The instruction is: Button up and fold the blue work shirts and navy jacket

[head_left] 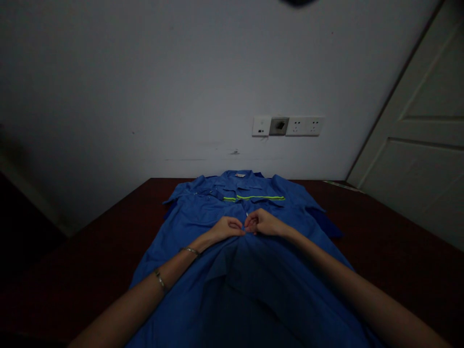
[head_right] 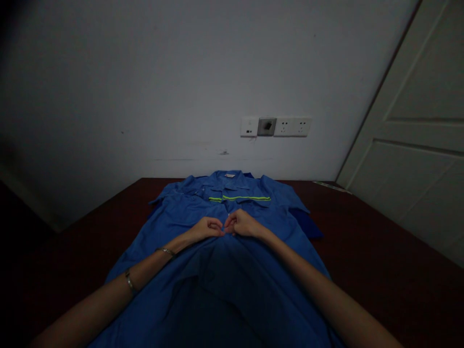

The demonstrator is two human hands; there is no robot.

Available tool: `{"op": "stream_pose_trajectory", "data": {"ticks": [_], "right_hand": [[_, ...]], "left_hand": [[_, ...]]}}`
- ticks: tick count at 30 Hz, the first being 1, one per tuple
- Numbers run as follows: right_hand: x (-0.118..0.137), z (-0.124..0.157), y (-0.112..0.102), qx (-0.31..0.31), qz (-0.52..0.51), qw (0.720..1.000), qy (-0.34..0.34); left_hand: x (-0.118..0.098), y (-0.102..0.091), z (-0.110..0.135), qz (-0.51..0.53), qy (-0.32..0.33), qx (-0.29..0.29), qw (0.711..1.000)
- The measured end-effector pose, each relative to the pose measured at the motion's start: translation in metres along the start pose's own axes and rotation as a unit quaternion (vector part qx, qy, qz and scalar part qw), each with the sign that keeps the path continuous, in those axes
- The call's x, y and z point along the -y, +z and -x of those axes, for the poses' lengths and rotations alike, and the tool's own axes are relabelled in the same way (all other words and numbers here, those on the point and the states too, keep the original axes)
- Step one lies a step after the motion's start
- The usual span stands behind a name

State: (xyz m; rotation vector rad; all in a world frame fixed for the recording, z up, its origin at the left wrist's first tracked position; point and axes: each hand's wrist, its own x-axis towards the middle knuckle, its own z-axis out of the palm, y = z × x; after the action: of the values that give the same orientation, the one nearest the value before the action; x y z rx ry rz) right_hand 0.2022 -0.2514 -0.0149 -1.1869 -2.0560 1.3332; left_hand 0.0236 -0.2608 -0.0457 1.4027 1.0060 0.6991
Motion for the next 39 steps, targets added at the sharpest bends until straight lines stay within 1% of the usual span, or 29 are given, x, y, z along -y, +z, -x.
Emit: {"op": "stream_pose_trajectory", "data": {"ticks": [4, 7, 12, 17, 19, 25, 32, 36, 39], "right_hand": [[0.001, 0.001, 0.001, -0.020, -0.018, 1.000, -0.007], [0.001, -0.001, 0.001, -0.029, -0.029, 0.999, 0.001], [-0.004, -0.009, 0.001, -0.049, -0.047, 0.998, 0.013], [-0.008, -0.013, 0.000, -0.059, -0.040, 0.997, 0.003], [-0.008, -0.012, 0.001, -0.067, -0.042, 0.997, 0.000], [-0.005, -0.007, 0.001, -0.068, -0.066, 0.995, 0.014], [-0.003, -0.012, -0.001, -0.093, -0.108, 0.989, 0.037], [-0.003, -0.015, -0.002, -0.091, -0.120, 0.988, 0.045], [-0.003, -0.017, -0.001, -0.089, -0.114, 0.989, 0.036]], "left_hand": [[0.002, 0.003, -0.005, 0.010, 0.012, -0.012, 1.000], [0.003, 0.002, -0.009, 0.016, 0.020, -0.024, 0.999], [0.004, -0.004, -0.016, 0.031, 0.022, -0.010, 0.999], [0.008, -0.006, -0.022, 0.019, 0.055, -0.049, 0.997], [0.010, -0.007, -0.023, 0.025, 0.060, -0.049, 0.997], [0.012, -0.008, -0.024, 0.030, 0.054, -0.029, 0.998], [0.012, -0.005, -0.022, 0.052, 0.078, -0.060, 0.994], [0.014, -0.006, -0.023, 0.054, 0.070, -0.067, 0.994], [0.014, -0.007, -0.023, 0.057, 0.060, -0.085, 0.993]]}}
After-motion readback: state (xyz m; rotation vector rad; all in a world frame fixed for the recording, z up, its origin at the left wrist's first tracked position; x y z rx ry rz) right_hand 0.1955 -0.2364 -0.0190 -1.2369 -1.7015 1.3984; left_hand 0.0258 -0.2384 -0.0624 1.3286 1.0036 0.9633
